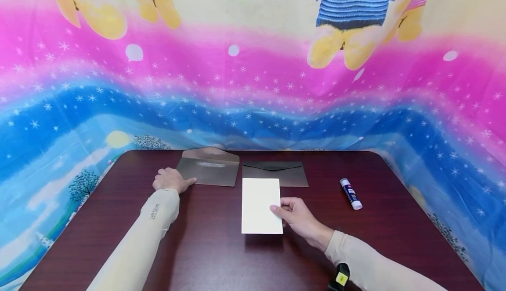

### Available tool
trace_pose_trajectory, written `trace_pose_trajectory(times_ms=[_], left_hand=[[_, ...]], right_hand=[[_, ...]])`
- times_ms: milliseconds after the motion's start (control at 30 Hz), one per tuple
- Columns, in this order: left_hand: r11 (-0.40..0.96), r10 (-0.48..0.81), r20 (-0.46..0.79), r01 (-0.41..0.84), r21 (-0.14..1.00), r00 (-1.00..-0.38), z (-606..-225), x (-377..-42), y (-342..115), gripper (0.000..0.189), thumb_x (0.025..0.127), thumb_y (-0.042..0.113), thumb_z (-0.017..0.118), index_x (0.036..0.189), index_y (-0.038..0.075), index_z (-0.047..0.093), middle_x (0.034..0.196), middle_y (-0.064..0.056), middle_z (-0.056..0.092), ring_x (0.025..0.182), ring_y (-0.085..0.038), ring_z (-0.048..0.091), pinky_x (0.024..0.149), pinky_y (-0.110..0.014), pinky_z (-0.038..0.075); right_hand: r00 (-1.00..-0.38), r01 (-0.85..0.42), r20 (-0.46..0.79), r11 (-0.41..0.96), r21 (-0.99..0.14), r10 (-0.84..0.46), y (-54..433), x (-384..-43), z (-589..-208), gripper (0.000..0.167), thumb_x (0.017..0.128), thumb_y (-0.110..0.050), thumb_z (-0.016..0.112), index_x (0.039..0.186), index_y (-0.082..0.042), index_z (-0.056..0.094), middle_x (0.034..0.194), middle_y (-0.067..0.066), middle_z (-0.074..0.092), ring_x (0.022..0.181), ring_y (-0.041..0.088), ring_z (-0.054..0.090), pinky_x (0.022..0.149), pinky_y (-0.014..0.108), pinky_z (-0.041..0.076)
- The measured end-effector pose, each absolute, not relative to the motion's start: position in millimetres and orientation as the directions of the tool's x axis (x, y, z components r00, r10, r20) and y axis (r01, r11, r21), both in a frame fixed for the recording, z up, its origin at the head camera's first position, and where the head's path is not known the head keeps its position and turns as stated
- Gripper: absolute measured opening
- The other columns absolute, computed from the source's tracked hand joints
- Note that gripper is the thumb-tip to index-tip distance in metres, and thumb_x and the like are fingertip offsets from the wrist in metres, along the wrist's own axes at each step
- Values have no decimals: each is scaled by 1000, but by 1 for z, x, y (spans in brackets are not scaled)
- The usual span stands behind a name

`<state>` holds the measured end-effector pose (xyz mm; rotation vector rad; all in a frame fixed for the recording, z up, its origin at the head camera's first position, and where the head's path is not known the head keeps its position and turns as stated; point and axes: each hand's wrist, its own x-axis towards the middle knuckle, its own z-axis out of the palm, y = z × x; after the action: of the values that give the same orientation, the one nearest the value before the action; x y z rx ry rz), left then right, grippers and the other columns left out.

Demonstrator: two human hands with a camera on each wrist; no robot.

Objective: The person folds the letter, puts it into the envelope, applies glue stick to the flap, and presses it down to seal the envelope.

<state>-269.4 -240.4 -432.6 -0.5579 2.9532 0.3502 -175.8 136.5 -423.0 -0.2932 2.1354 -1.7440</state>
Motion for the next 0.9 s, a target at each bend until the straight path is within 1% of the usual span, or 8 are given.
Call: trace_pose_trajectory(times_ms=[167, 267, 400, 467, 567, 667, 800, 900], left_hand=[[900, -333, -194, -372, 225, -923, -426, -264, -243, 100, 82, 68, 67, 124, -21, 48, 113, -35, 53, 101, -43, 58, 76, -51, 56], [882, -333, -227, -388, 269, -915, -421, -261, -244, 104, 81, 65, 70, 130, -22, 39, 121, -39, 50, 109, -46, 56, 83, -54, 55], [841, -342, -247, -413, 350, -907, -419, -259, -245, 111, 80, 58, 76, 141, -19, 23, 135, -43, 43, 123, -53, 51, 98, -60, 48], [826, -342, -253, -418, 379, -905, -419, -260, -246, 116, 79, 55, 77, 146, -17, 16, 139, -43, 43, 128, -54, 49, 103, -61, 45], [806, -341, -263, -425, 413, -902, -420, -262, -249, 121, 78, 52, 79, 151, -14, 8, 141, -42, 45, 129, -55, 49, 106, -63, 42], [783, -344, -267, -432, 447, -900, -422, -264, -254, 117, 78, 48, 81, 151, -12, 11, 139, -41, 48, 126, -54, 52, 103, -63, 44], [741, -363, -257, -444, 504, -896, -426, -266, -259, 100, 81, 42, 80, 145, -9, 24, 138, -38, 49, 124, -53, 52, 100, -63, 45], [707, -377, -241, -445, 549, -895, -428, -266, -262, 85, 82, 37, 80, 137, -7, 32, 136, -37, 49, 125, -54, 50, 100, -64, 43]], right_hand=[[-910, 72, -150, 209, -975, -387, 136, -176, -423, 32, 100, -22, 63, 113, 6, 67, 85, 0, 76, 75, 8, 66, 70, 27, 55], [-909, 71, -149, 207, -976, -388, 136, -175, -422, 32, 101, -21, 62, 115, 7, 67, 85, 0, 76, 75, 7, 67, 70, 27, 55], [-909, 67, -141, 198, -978, -391, 135, -175, -422, 33, 102, -21, 61, 117, 8, 66, 87, 1, 76, 76, 6, 68, 71, 27, 56], [-910, 65, -138, 194, -979, -390, 135, -174, -421, 34, 102, -21, 61, 118, 9, 65, 87, 1, 77, 76, 6, 68, 71, 27, 56], [-913, 60, -133, 197, -979, -386, 135, -174, -421, 34, 102, -21, 60, 118, 8, 65, 87, 2, 77, 75, 6, 67, 69, 27, 55], [-916, 60, -135, 203, -977, -379, 136, -174, -420, 33, 102, -21, 61, 118, 8, 66, 87, 2, 77, 74, 6, 66, 68, 26, 54], [-916, 58, -133, 202, -978, -379, 137, -174, -422, 33, 102, -21, 61, 117, 8, 66, 88, 2, 77, 75, 6, 67, 68, 26, 54], [-916, 58, -133, 203, -977, -379, 137, -175, -424, 32, 101, -20, 61, 116, 8, 66, 86, 0, 77, 74, 5, 66, 68, 25, 53]])
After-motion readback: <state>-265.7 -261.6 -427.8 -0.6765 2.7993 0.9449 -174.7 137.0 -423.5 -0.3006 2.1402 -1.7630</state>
